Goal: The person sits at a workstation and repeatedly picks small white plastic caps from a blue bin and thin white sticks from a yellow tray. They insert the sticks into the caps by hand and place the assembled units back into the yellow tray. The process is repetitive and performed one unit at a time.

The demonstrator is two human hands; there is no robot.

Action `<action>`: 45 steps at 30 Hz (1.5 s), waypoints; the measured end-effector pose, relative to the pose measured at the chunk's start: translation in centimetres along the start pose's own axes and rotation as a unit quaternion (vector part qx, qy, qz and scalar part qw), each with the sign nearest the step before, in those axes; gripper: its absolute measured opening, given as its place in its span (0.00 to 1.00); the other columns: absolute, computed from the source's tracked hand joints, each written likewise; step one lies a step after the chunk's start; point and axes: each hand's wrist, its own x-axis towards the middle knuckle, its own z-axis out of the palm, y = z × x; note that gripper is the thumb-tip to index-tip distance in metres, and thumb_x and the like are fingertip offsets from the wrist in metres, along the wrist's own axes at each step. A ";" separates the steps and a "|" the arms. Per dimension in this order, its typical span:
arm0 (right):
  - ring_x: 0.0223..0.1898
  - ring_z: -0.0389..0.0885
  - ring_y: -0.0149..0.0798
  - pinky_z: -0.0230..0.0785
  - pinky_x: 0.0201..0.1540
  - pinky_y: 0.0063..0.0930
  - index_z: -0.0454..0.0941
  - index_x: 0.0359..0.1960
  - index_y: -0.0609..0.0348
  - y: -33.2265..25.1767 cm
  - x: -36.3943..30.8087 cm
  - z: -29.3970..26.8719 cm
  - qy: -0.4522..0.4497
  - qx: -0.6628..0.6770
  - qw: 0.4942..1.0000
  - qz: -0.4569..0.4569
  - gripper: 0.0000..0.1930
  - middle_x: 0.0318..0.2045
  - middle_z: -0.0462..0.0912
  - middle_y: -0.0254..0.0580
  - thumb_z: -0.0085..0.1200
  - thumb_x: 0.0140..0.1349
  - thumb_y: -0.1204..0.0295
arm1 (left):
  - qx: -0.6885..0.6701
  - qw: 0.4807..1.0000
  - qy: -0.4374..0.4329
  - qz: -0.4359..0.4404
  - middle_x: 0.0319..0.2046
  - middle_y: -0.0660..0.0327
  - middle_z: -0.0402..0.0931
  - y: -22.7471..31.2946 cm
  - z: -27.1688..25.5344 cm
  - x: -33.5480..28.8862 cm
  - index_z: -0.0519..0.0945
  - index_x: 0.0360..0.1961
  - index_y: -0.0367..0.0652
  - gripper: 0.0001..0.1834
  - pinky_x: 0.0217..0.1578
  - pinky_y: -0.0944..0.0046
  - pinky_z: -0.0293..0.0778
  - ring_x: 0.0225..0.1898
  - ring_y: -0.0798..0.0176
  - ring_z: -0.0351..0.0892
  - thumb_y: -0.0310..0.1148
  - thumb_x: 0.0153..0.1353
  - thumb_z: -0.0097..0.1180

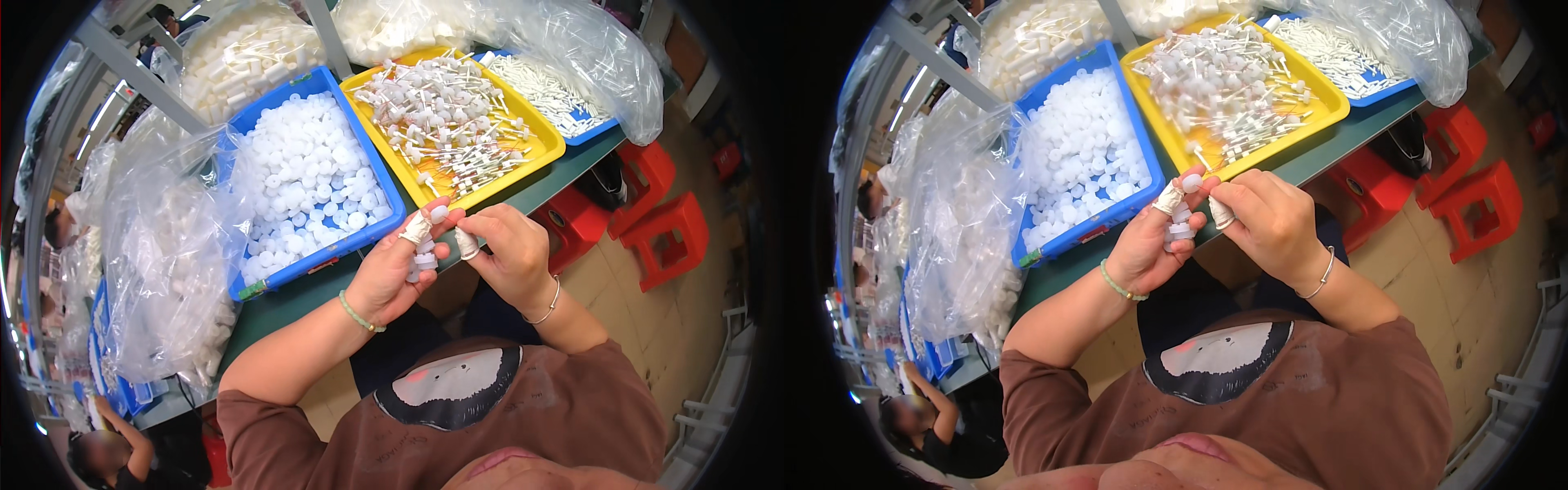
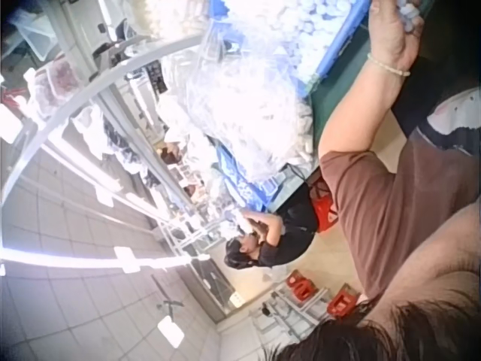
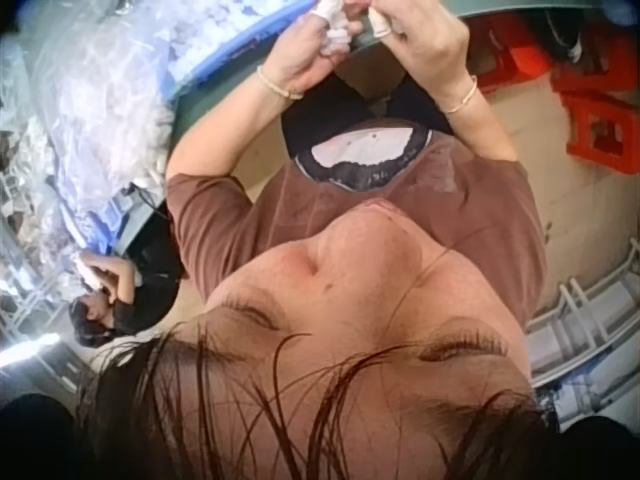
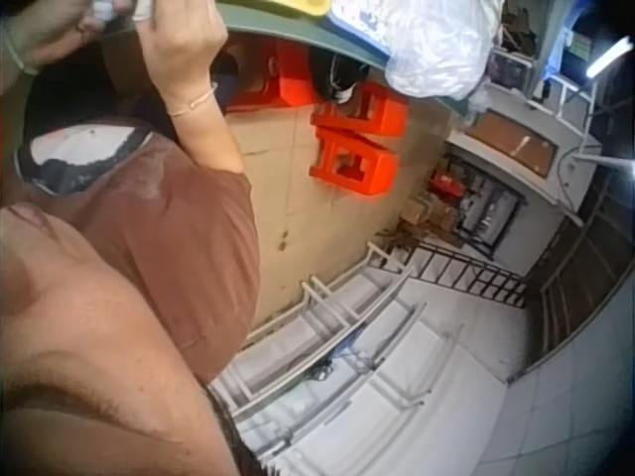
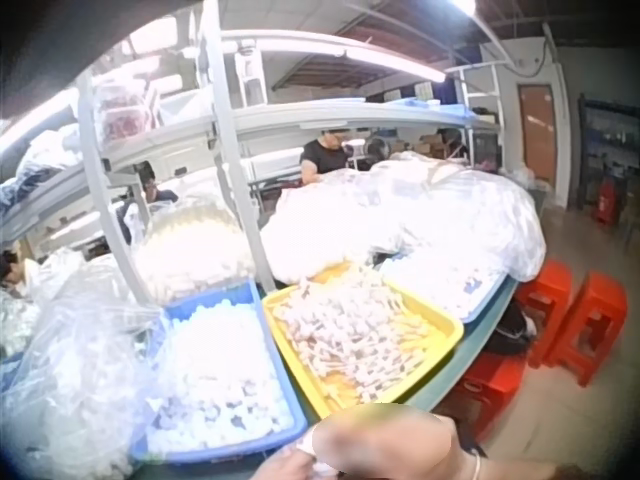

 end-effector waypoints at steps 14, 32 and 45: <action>0.28 0.78 0.42 0.71 0.29 0.31 0.75 0.36 0.55 -0.5 0.1 0.0 -0.030 -0.013 0.998 0.047 0.16 0.28 0.77 0.39 0.62 0.43 0.80 | 0.029 0.999 -0.012 0.025 0.50 0.69 0.74 -0.4 -0.2 -0.1 0.67 0.62 0.51 0.23 0.23 0.81 0.68 0.33 0.81 0.72 0.36 0.67 0.51; 0.33 0.77 0.47 0.71 0.34 0.35 0.74 0.40 0.59 -1.4 0.4 -0.2 -0.072 0.124 0.983 0.118 0.17 0.33 0.74 0.45 0.58 0.47 0.84 | 0.046 0.997 0.030 0.061 0.39 0.69 0.74 -0.9 -0.1 0.0 0.74 0.54 0.42 0.17 0.23 0.79 0.62 0.33 0.79 0.68 0.31 0.65 0.53; 0.33 0.75 0.47 0.69 0.35 0.35 0.71 0.39 0.62 -0.4 -0.4 -0.6 -0.117 0.150 0.975 0.116 0.11 0.33 0.73 0.47 0.55 0.53 0.82 | 0.110 0.992 0.011 0.056 0.39 0.69 0.73 -0.7 0.2 -0.2 0.73 0.56 0.41 0.18 0.24 0.78 0.63 0.33 0.78 0.68 0.32 0.66 0.51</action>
